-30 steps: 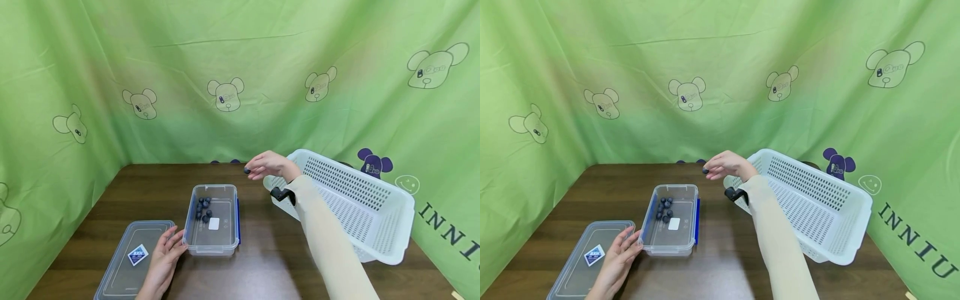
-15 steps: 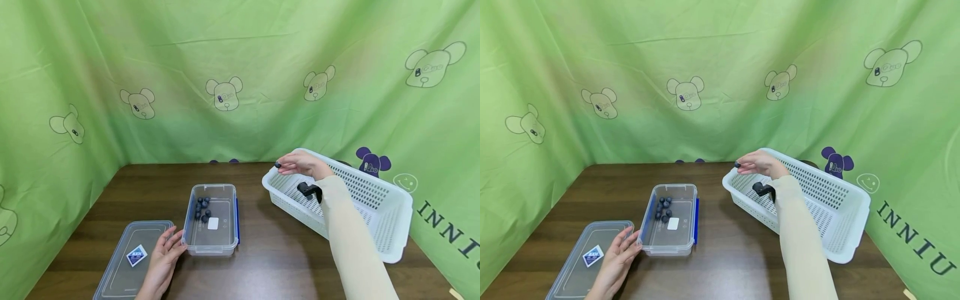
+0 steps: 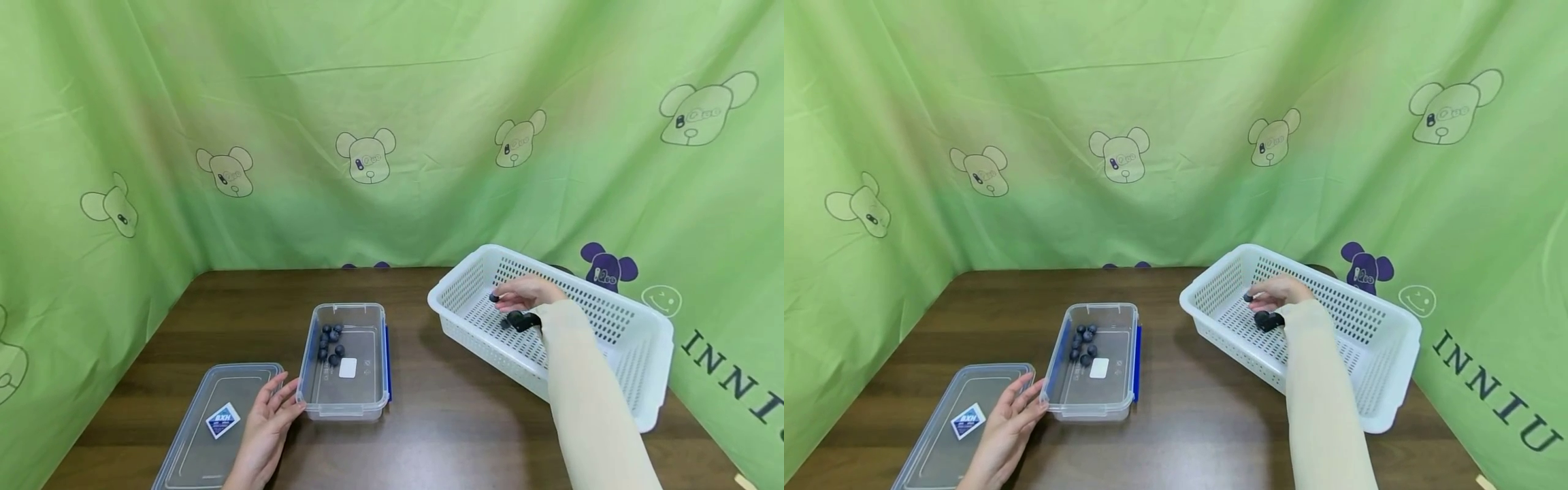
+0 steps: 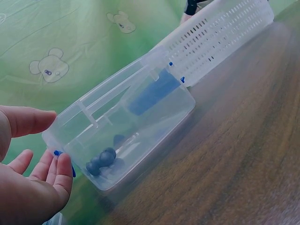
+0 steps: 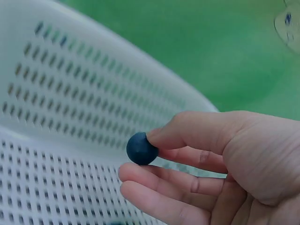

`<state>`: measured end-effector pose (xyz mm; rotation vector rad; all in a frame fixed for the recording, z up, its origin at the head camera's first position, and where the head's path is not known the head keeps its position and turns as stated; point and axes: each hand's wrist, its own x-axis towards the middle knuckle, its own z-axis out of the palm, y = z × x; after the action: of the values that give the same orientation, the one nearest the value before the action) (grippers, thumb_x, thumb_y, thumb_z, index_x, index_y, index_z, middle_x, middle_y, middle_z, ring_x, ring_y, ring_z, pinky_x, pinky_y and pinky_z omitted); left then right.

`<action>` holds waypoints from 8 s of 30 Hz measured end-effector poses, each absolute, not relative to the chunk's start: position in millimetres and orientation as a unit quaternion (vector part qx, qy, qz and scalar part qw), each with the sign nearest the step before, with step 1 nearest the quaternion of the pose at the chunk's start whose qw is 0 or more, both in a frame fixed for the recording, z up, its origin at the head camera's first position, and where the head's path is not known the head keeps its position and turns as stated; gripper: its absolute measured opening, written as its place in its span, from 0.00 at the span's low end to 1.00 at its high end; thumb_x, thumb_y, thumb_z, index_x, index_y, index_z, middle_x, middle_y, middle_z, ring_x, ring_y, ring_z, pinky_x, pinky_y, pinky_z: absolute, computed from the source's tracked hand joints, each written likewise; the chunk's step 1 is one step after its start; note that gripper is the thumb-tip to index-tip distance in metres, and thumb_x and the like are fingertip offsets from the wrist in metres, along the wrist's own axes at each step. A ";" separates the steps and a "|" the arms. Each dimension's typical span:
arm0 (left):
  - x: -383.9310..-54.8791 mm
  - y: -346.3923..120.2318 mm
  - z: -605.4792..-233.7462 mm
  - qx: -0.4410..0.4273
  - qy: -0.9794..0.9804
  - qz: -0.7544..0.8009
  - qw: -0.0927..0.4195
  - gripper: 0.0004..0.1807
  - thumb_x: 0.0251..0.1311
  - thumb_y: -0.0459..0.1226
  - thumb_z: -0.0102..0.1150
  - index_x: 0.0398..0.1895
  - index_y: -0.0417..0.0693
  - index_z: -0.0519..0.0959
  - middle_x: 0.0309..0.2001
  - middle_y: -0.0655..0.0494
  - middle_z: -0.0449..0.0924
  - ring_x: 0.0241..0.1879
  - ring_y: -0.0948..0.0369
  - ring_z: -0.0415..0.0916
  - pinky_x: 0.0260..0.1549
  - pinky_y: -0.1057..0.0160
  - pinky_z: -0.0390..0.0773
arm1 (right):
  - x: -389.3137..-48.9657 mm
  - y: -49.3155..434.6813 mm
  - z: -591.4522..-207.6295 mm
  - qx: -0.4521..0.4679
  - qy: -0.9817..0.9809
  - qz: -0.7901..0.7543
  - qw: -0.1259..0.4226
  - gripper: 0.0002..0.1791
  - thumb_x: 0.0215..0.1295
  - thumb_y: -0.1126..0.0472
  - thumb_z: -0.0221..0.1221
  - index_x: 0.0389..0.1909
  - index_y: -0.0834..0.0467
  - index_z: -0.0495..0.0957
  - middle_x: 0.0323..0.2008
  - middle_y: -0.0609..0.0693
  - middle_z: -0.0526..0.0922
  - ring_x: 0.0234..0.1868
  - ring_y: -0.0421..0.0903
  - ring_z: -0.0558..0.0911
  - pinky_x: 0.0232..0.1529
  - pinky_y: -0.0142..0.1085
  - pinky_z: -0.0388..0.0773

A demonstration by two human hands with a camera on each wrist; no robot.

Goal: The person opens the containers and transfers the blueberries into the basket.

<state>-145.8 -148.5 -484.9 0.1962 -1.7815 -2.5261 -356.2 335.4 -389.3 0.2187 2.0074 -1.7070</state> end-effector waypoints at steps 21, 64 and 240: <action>-148.2 -153.6 -495.6 0.002 -0.555 -0.831 0.044 0.35 0.58 0.23 0.60 0.68 0.35 0.57 0.52 0.55 0.77 0.48 0.62 0.77 0.46 0.68 0.79 | -343.5 376.0 -403.2 0.067 0.900 -0.340 0.263 0.30 0.63 0.52 0.63 0.54 0.74 0.74 0.54 0.69 0.78 0.55 0.60 0.75 0.55 0.50 0.74; -146.0 -149.1 -484.2 0.069 -0.565 -0.822 0.018 0.35 0.61 0.19 0.53 0.71 0.37 0.55 0.53 0.56 0.76 0.49 0.64 0.76 0.48 0.68 0.78 | -349.8 195.9 -352.7 -0.105 0.752 -0.583 0.290 0.08 0.69 0.71 0.55 0.45 0.69 0.78 0.33 0.63 0.84 0.30 0.47 0.86 0.38 0.39 0.85; -146.1 -150.2 -483.3 0.049 -0.569 -0.820 0.029 0.34 0.59 0.19 0.54 0.69 0.36 0.57 0.51 0.56 0.76 0.48 0.63 0.76 0.47 0.67 0.79 | -358.5 319.7 -402.2 0.022 0.907 -0.344 0.241 0.15 0.64 0.55 0.62 0.38 0.65 0.83 0.31 0.48 0.86 0.36 0.41 0.81 0.43 0.34 0.74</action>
<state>-146.1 -150.2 -483.3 0.1497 -1.7570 -2.5309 -358.5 319.7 -402.2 0.0591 2.4808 -0.9407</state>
